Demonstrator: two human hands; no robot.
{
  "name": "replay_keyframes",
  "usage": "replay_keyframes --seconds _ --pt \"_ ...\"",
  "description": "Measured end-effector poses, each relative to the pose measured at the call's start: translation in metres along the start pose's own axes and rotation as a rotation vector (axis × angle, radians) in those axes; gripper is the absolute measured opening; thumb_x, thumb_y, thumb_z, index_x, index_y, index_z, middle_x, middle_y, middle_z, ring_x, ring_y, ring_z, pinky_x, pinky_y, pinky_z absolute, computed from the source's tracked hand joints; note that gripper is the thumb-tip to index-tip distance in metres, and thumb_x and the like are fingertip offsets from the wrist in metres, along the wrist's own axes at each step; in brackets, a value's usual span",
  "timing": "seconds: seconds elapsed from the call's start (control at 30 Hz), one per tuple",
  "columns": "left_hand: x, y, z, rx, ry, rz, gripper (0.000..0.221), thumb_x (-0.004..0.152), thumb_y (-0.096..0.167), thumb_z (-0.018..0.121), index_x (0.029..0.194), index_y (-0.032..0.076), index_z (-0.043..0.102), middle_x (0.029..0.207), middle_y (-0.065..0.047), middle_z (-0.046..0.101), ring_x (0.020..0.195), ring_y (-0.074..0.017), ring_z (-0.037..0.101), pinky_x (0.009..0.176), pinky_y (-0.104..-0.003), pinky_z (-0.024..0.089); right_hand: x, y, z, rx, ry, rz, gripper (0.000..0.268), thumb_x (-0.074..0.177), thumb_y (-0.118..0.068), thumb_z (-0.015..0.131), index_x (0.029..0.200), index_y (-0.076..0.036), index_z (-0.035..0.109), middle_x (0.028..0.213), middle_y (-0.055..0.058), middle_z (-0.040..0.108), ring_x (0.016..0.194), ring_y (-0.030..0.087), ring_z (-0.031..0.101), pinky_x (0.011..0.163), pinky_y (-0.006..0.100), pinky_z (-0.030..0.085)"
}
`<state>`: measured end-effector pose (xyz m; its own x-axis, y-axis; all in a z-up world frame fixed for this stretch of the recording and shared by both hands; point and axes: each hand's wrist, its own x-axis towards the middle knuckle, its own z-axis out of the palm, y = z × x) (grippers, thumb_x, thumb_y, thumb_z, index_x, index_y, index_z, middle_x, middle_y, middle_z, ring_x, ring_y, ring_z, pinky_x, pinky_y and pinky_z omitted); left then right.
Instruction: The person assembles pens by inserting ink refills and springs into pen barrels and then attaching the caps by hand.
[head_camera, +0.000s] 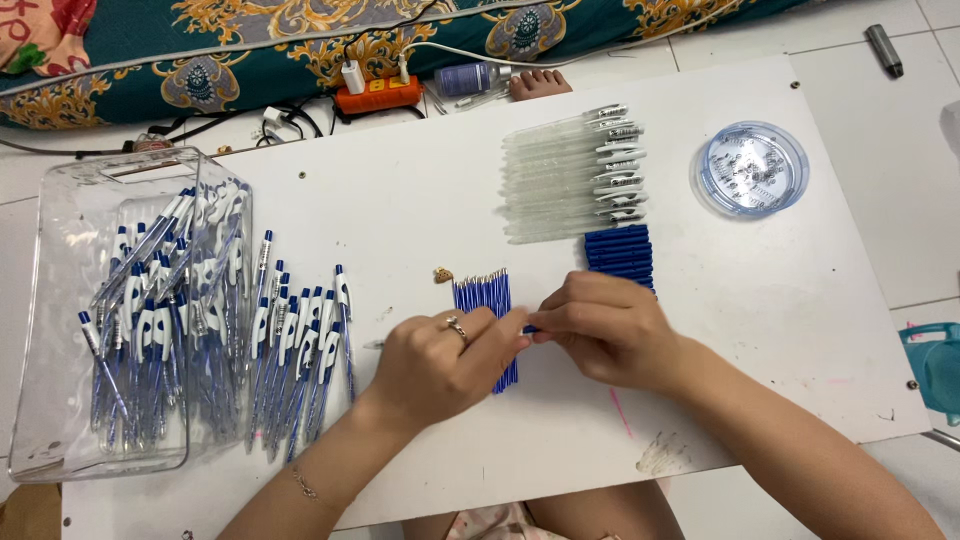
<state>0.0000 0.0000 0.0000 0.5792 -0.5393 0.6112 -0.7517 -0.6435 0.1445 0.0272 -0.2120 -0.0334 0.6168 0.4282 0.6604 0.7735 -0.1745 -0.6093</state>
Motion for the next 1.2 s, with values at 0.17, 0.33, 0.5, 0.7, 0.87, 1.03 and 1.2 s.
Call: replay_keyframes --seconds 0.17,0.33,0.5,0.7,0.87,1.03,1.2 --pt "-0.019 -0.016 0.011 0.150 -0.013 0.021 0.015 0.099 0.022 0.065 0.110 0.022 0.075 0.058 0.004 0.059 0.037 -0.0075 0.050 0.034 -0.018 0.039 0.002 -0.002 -0.016 0.032 -0.005 0.076 0.005 0.085 0.002 0.075 0.087 -0.002 0.076 0.073 0.010 0.075 0.059 0.024 0.069 0.055 0.031 0.056" --pt "-0.023 -0.013 0.018 0.299 0.007 0.079 0.016 0.098 0.021 0.067 0.109 0.028 0.076 0.064 0.005 0.061 0.041 -0.0082 0.051 0.036 -0.018 0.039 0.009 -0.009 -0.009 0.064 -0.038 0.027 0.020 0.084 0.007 0.075 0.102 0.001 0.076 0.086 0.012 0.078 0.070 0.028 0.074 0.062 0.034 0.060" --pt "-0.023 -0.013 0.016 0.330 0.002 0.075 0.010 0.096 0.019 0.070 0.101 0.025 0.075 0.065 0.005 0.063 0.041 -0.0067 0.051 0.035 -0.016 0.039 0.010 0.001 -0.019 -0.291 -0.078 -0.168 0.011 0.086 0.002 0.074 0.090 -0.007 0.078 0.081 0.008 0.074 0.070 0.026 0.069 0.063 0.036 0.055" --pt "-0.024 -0.033 0.013 0.467 0.068 0.071 0.005 0.096 0.022 0.072 0.095 0.027 0.072 0.068 0.008 0.061 0.044 -0.0065 0.049 0.039 -0.017 0.039 0.000 0.035 -0.082 -0.612 0.006 -0.050 0.012 0.090 0.003 0.079 0.098 -0.006 0.080 0.092 0.010 0.074 0.088 0.032 0.068 0.081 0.042 0.053" --pt "-0.021 -0.031 0.015 0.479 0.165 0.066 0.022 0.090 0.008 0.075 0.085 0.028 0.066 0.082 0.006 0.070 0.048 -0.0073 0.043 0.043 -0.021 0.032 -0.003 0.040 -0.098 -0.553 -0.143 0.030 0.019 0.097 0.004 0.076 0.112 -0.008 0.076 0.101 0.008 0.070 0.087 0.027 0.059 0.087 0.042 0.044" --pt "-0.020 -0.030 0.015 0.481 0.141 0.064 0.022 0.091 0.007 0.073 0.084 0.027 0.066 0.080 0.004 0.069 0.048 -0.0086 0.040 0.044 -0.021 0.028 -0.002 0.035 -0.097 -0.490 -0.260 0.158 0.015 0.095 -0.007 0.076 0.108 -0.013 0.079 0.097 0.001 0.073 0.092 0.022 0.063 0.089 0.039 0.038" --pt "-0.020 -0.028 0.018 0.482 0.161 0.057 0.034 0.089 -0.001 0.072 0.078 0.029 0.061 0.067 0.010 0.051 0.048 -0.0094 0.030 0.045 -0.022 0.025 0.005 0.024 -0.093 -0.503 -0.397 0.287 0.006 0.088 -0.011 0.076 0.088 -0.016 0.079 0.081 -0.006 0.071 0.088 0.016 0.059 0.085 0.035 0.037"
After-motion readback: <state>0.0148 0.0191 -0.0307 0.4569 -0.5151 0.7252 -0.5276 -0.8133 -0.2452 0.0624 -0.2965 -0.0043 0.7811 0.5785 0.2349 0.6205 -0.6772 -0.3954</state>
